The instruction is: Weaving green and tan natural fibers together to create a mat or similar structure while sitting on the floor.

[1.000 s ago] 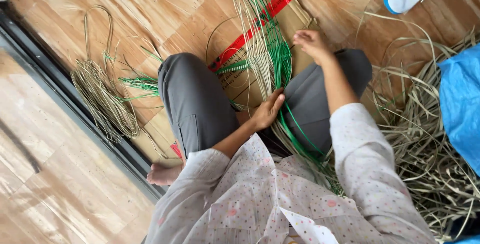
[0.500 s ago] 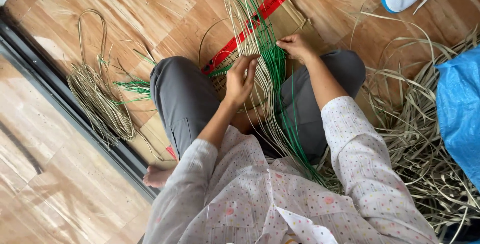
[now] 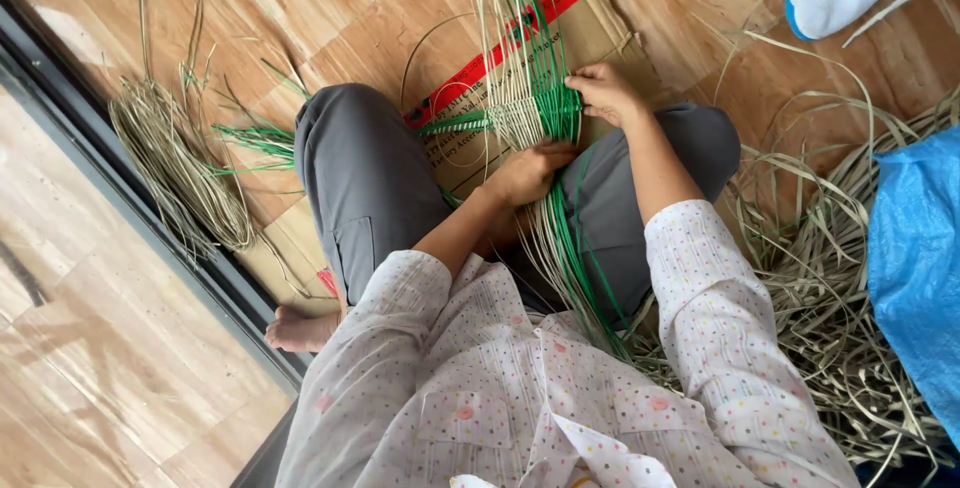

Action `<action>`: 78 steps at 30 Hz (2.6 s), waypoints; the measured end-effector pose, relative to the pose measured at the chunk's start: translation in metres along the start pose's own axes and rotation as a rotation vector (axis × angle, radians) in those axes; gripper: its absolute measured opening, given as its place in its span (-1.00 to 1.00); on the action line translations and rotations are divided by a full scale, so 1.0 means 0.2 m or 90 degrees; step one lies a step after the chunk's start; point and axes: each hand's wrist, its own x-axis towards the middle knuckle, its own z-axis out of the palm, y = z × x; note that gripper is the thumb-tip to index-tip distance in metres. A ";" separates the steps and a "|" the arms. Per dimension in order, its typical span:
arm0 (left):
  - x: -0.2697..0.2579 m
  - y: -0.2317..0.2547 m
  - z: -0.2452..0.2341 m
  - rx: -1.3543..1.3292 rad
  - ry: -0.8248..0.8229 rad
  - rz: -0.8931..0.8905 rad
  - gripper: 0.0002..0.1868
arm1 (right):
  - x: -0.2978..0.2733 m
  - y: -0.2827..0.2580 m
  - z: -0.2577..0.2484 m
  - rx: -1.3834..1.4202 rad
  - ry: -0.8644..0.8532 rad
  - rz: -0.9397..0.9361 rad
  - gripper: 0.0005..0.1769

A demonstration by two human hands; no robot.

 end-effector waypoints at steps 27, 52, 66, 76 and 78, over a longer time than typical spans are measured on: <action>0.23 -0.57 -0.39 -0.204 -0.026 -0.397 -0.71 | -0.41 -0.24 0.18 -0.337 0.198 -0.405 -0.51; 0.25 -0.55 -0.37 -0.341 0.055 -0.502 -0.84 | -0.53 -0.13 0.44 -0.508 0.130 -0.270 -0.83; 0.24 -0.52 -0.43 -0.375 0.019 -0.487 -0.88 | -0.51 -0.09 0.43 -0.594 0.014 -0.198 -0.87; 0.25 -0.52 -0.44 -0.340 -0.007 -0.421 -0.76 | -0.50 -0.09 0.43 -0.590 0.010 -0.178 -0.89; 0.27 -0.43 -0.48 -0.313 -0.013 -0.472 -0.73 | -0.50 -0.08 0.43 -0.592 0.007 -0.184 -0.89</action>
